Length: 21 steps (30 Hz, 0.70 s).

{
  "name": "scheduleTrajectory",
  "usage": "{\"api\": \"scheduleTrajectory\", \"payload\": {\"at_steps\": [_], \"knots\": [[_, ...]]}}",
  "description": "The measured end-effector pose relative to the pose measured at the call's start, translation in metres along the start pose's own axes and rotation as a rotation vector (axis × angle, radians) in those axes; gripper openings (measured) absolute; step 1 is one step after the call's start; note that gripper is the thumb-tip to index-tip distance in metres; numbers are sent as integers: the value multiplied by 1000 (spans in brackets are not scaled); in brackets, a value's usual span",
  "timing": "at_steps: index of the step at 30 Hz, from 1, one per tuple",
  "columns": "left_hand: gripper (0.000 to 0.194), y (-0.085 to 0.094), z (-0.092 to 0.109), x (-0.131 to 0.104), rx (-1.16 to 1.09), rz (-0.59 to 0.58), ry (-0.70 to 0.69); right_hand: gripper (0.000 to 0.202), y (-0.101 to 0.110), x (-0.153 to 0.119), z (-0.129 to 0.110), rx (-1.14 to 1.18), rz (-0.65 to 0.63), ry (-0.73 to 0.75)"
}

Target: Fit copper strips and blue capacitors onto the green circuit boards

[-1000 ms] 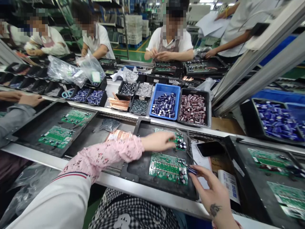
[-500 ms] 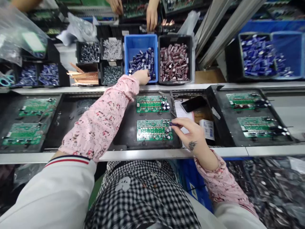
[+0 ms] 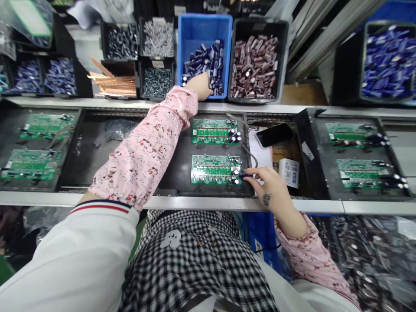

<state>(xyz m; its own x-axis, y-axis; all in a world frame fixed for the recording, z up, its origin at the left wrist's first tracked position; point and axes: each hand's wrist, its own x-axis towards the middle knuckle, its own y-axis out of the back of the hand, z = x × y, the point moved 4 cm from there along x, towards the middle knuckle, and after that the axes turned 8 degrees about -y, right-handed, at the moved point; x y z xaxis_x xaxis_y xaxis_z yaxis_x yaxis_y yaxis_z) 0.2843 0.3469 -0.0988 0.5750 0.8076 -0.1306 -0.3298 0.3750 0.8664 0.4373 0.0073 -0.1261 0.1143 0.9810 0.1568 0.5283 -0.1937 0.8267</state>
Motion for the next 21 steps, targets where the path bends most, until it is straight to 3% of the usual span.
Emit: {"api": "scheduleTrajectory", "payload": {"at_steps": [6, 9, 11, 14, 17, 21], "knots": [[38, 15, 0, -6, -86, -9, -27, 15, 1, 1, -2, 1, -22, 11], [26, 26, 8, -28, -234, 76, -109, 14, 1, 2, -1, 2, -54, -4], [24, 25, 18, -52, -315, 53, -142, 13, 1, 2, -2, 18, -58, 8], [21, 7, 39, -99, -533, -106, -134, 13, 1, 4, -2, 34, -53, 25], [12, -20, 62, -142, -906, -296, -91, 13, 1, 5, -2, 30, -61, 22], [3, -45, 87, -167, -1231, -437, -75, 14, 3, 5, -2, 14, -72, 38]]}}
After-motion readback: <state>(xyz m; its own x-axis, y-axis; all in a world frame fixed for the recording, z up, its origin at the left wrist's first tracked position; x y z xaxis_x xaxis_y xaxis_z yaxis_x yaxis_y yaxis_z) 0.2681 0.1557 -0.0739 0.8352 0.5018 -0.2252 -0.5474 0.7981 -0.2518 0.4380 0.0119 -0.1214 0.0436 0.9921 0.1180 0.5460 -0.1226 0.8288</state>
